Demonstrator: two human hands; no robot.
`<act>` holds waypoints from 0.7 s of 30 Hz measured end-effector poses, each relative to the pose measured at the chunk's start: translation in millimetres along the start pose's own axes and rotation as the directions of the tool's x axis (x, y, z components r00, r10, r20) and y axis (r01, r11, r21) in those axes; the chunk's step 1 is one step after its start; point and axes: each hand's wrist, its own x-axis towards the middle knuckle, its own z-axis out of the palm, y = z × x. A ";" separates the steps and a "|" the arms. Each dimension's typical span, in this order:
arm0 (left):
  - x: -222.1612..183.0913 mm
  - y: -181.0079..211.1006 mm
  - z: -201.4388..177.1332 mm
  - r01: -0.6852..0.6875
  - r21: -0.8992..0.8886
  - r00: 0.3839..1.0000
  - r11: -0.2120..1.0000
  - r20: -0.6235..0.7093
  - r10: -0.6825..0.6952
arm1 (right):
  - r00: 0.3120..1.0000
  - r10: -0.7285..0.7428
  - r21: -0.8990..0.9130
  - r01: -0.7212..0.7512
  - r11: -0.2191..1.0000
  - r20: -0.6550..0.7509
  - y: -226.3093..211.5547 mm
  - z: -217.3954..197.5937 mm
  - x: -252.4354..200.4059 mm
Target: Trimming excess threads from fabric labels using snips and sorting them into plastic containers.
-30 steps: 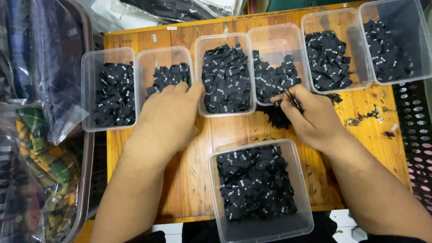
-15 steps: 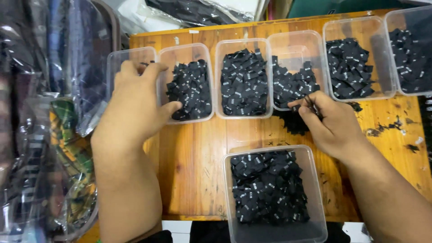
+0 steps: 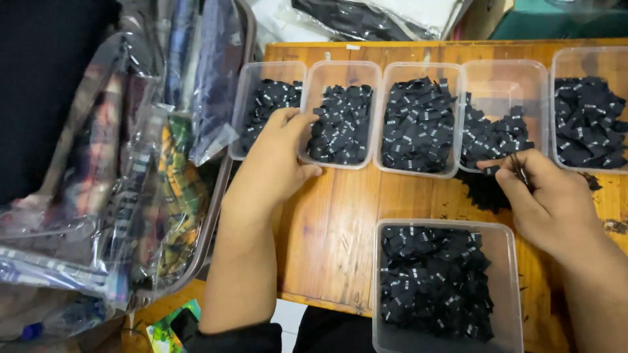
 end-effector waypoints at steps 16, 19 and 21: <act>35.3 124.8 79.9 -0.325 -0.482 0.922 0.814 0.029 0.386 | 0.974 -0.113 0.344 0.176 0.922 -0.196 21.0 4.9 -4.2; 38.8 132.1 93.7 -0.195 -0.626 0.939 0.755 0.103 0.328 | 0.960 -0.163 0.506 0.260 0.823 -0.228 29.9 7.6 -4.4; 36.7 131.2 103.3 -0.162 -0.725 0.945 0.670 0.083 0.318 | 0.949 -0.201 0.603 0.310 0.735 -0.244 29.9 7.1 -3.6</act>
